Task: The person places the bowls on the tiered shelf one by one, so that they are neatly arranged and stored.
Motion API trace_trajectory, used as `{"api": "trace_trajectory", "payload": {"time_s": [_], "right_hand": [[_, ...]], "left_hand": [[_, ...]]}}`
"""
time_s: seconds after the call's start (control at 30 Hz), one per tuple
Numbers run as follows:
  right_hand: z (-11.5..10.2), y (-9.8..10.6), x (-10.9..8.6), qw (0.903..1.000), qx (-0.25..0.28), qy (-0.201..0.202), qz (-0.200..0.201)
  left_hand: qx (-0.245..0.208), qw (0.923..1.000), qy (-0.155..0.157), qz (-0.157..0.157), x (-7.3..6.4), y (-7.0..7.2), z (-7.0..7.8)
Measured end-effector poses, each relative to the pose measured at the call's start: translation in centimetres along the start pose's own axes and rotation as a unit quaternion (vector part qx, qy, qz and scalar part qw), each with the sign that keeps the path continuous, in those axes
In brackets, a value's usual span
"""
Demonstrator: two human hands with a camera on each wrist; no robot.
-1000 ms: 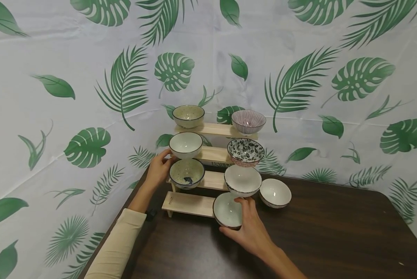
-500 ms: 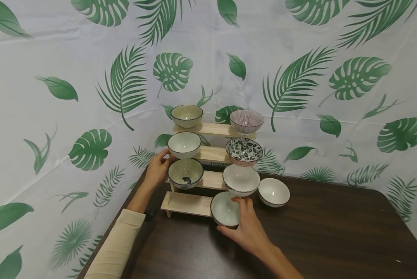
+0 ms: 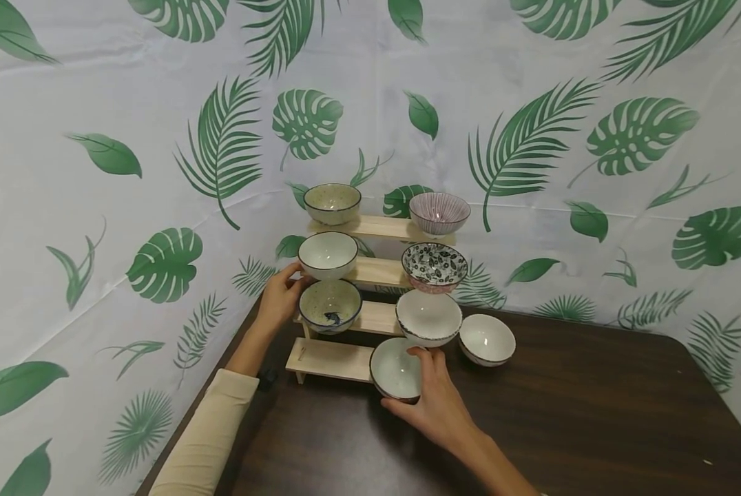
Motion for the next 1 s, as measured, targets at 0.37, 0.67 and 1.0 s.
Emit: {"api": "trace_trajectory", "payload": {"time_s": [0.37, 0.67, 1.0], "right_hand": [[-0.7, -0.6, 0.1, 1.0000, -0.004, 0.006, -0.001], [-1.2, -1.1, 0.1, 0.9999, -0.002, 0.008, -0.014], [-2.0, -1.6, 0.3, 0.9993, 0.008, 0.033, -0.017]], "left_hand": [[-0.002, 1.0000, 0.000, 0.002, 0.0, 0.1, -0.1], [-0.005, 1.0000, 0.000, 0.003, 0.0, 0.2, -0.1], [-0.007, 0.9999, -0.002, 0.009, 0.0, 0.1, -0.1]]}}
Point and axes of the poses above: each hand's wrist, its own x-axis towards the middle knuckle, its own y-axis out of the back of the hand, z = x × y, the point moved 7 cm from there along x, towards the middle knuckle, and after that the axes turned 15 degrees about -y, right-handed, at the moved point
